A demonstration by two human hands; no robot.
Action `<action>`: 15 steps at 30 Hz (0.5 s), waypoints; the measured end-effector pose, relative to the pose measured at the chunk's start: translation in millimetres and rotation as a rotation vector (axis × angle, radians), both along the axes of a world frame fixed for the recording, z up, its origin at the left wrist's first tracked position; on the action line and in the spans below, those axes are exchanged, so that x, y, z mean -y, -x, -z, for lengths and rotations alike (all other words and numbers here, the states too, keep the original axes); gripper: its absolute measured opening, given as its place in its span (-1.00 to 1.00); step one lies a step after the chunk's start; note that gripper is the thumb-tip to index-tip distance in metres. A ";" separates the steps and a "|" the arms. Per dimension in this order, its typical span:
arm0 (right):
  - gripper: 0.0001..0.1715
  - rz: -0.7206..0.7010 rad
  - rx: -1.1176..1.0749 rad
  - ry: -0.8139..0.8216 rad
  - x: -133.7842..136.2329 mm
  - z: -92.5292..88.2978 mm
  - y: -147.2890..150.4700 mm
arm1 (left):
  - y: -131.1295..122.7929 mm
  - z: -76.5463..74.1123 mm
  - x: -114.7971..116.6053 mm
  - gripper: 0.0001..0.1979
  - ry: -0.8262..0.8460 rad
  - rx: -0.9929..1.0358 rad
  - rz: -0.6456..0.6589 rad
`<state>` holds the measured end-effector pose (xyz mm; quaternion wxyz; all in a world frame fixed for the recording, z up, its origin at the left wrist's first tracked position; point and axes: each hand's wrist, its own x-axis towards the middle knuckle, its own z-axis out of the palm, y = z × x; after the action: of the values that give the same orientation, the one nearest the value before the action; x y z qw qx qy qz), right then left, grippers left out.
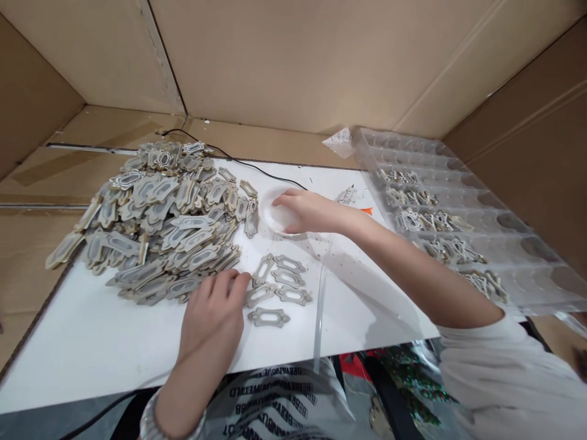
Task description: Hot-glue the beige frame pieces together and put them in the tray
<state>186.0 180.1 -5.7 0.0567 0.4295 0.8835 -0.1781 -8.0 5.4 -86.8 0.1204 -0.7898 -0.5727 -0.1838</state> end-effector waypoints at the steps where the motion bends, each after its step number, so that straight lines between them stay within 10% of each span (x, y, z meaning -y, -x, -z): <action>1: -0.26 -0.004 0.014 -0.005 -0.1 -0.7 0.1 | 1.4 0.9 0.2 -0.68 -0.002 0.023 0.012; 15: -0.39 -0.079 0.060 -0.126 -10.4 5.0 -13.7 | 14.5 -6.3 18.9 -0.65 0.049 0.275 0.122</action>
<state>199.7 190.5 -10.7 0.0629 0.4020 0.9072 -0.1066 -22.5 -13.5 -80.5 0.0101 -0.7933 -0.5389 -0.2832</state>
